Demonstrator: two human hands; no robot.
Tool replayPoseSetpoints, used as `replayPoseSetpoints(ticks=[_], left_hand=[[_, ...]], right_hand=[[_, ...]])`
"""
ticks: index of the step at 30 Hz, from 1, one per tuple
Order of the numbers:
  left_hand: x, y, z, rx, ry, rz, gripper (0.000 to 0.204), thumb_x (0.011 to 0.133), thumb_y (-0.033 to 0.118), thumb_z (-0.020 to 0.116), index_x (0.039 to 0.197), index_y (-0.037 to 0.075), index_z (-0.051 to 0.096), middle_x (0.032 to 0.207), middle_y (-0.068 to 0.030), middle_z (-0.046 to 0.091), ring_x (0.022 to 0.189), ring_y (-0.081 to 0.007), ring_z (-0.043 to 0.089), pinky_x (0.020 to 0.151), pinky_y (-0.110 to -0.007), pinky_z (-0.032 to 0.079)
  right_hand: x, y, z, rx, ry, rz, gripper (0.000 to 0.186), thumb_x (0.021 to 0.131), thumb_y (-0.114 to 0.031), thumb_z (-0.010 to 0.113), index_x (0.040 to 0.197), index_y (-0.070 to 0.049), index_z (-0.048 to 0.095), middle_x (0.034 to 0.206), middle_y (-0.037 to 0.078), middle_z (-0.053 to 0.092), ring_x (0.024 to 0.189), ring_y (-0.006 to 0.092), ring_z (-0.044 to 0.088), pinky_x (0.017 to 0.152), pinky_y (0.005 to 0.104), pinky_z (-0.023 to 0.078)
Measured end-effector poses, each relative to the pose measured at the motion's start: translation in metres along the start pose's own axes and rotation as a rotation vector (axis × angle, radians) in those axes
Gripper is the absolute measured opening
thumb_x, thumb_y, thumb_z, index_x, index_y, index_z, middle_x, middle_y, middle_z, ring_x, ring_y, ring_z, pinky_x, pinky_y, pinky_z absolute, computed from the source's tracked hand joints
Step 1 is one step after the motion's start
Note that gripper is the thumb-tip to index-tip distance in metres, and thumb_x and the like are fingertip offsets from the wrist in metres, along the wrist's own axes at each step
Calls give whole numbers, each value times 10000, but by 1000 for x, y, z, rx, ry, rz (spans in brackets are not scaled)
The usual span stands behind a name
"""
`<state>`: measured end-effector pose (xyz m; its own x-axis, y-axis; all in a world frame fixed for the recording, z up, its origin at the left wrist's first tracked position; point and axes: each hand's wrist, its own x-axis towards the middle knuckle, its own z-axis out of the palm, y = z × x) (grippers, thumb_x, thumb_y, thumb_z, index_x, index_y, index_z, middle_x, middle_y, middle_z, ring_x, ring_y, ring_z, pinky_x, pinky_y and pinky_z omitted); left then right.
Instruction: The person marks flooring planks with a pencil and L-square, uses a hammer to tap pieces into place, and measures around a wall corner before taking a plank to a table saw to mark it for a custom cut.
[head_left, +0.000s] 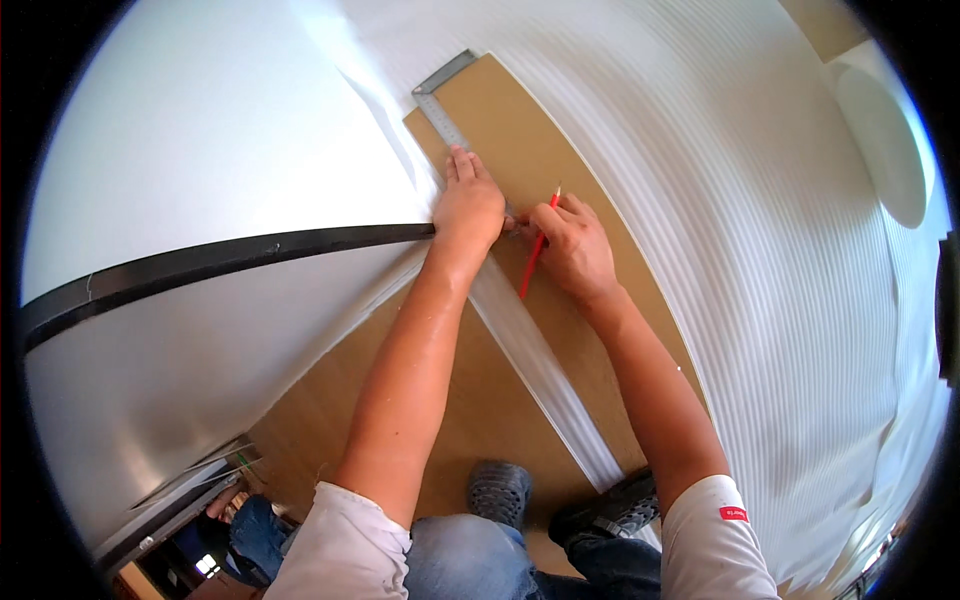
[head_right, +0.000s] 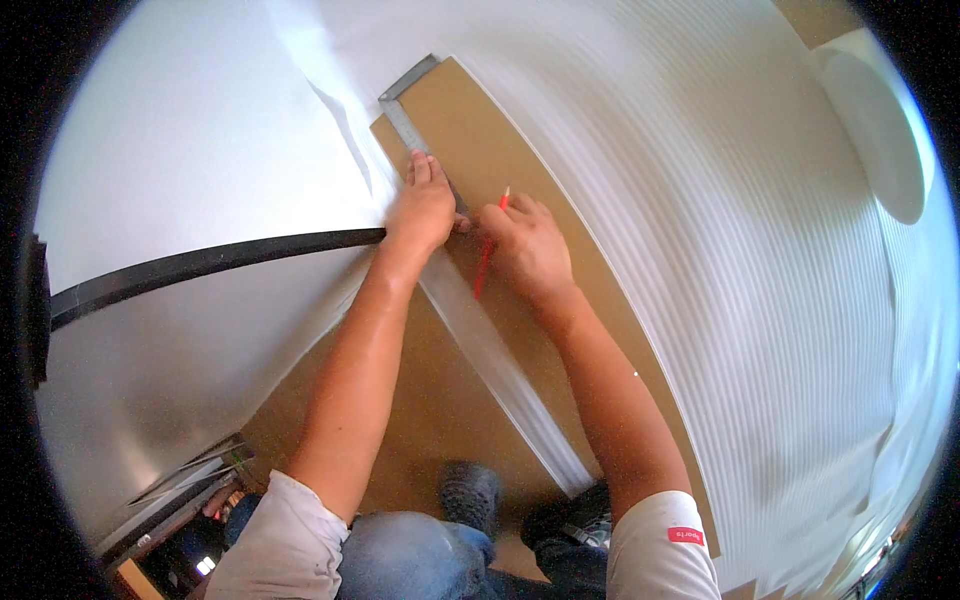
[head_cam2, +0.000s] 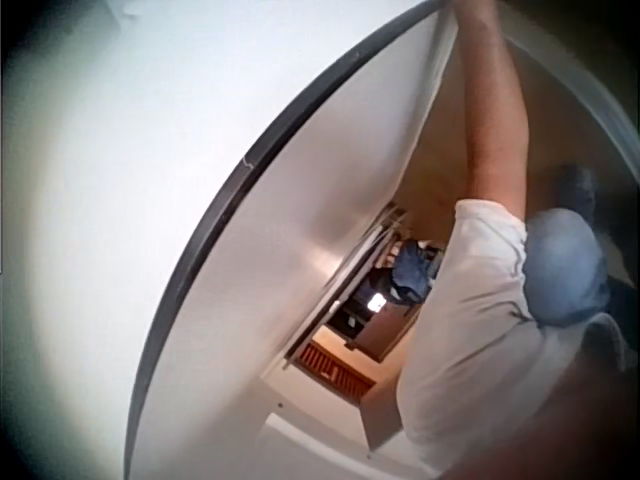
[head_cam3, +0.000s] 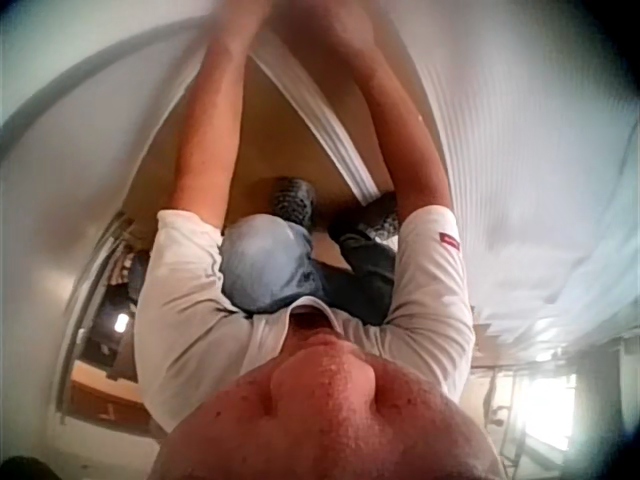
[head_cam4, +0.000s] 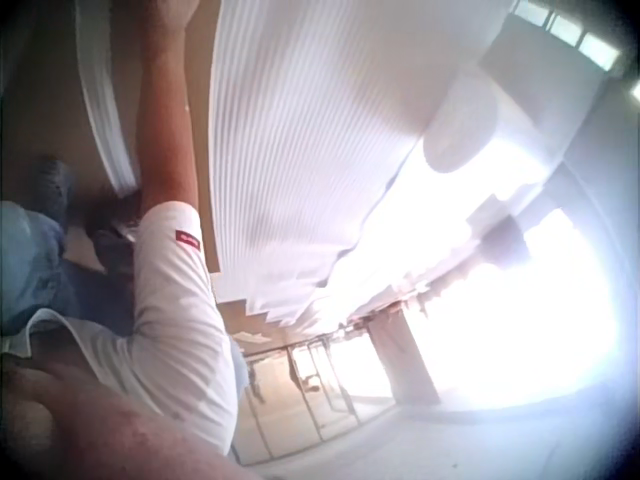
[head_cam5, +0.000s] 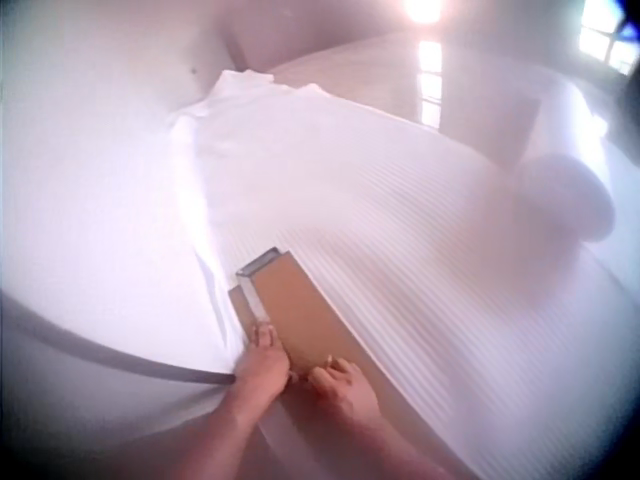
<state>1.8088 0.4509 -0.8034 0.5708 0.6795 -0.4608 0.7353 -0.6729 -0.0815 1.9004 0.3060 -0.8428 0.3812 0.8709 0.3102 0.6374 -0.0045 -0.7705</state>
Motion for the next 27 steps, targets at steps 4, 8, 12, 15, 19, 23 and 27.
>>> replayPoseSetpoints(ticks=[4,8,12,15,19,23,27], left_hand=[[1,5,-2,-42,24,11,1086,774,302,863,1498,-194,223,1595,-391,181,1515,-450,228,1238,-410,279],[0,-2,7,-23,36,4,1104,763,315,871,1500,-192,223,1596,-389,183,1517,-448,226,1232,-413,288],[2,-2,4,-3,-4,-26,1142,748,349,886,1529,-153,221,1629,-346,140,1525,-428,219,1209,-386,331],[2,0,1,10,-11,-27,1143,760,378,872,1531,-155,217,1632,-343,141,1527,-432,210,1219,-390,310],[1,9,-3,74,-13,18,1089,768,323,866,1506,-173,238,1607,-367,189,1510,-450,245,1227,-424,305],[3,0,4,101,-8,17,1114,778,431,842,1510,-173,260,1607,-363,201,1517,-452,220,1243,-410,259],[3,2,-2,127,3,40,1068,798,466,810,1498,-166,310,1615,-319,246,1516,-456,218,1248,-454,240]], right_hand=[[0,3,-7,16,-20,5,94,821,-117,676,849,-95,589,831,78,669,897,310,612,802,430,488],[-4,5,4,-9,-6,-19,89,819,-112,665,849,-87,585,834,91,658,889,323,609,793,438,489],[-2,7,4,5,26,-50,84,823,-118,653,844,-88,577,824,98,649,885,327,607,784,443,487],[-3,10,5,-9,15,-36,79,829,-128,645,848,-91,579,821,98,646,890,328,608,792,446,487],[-5,15,3,-12,21,-23,99,836,-156,658,850,-90,584,812,94,641,885,326,610,783,448,491],[-3,11,2,104,36,-28,137,901,-194,679,874,-81,607,787,114,621,809,336,613,731,432,501],[-9,2,-14,241,61,158,167,968,-219,646,934,-57,623,795,125,634,764,321,626,723,401,510]])
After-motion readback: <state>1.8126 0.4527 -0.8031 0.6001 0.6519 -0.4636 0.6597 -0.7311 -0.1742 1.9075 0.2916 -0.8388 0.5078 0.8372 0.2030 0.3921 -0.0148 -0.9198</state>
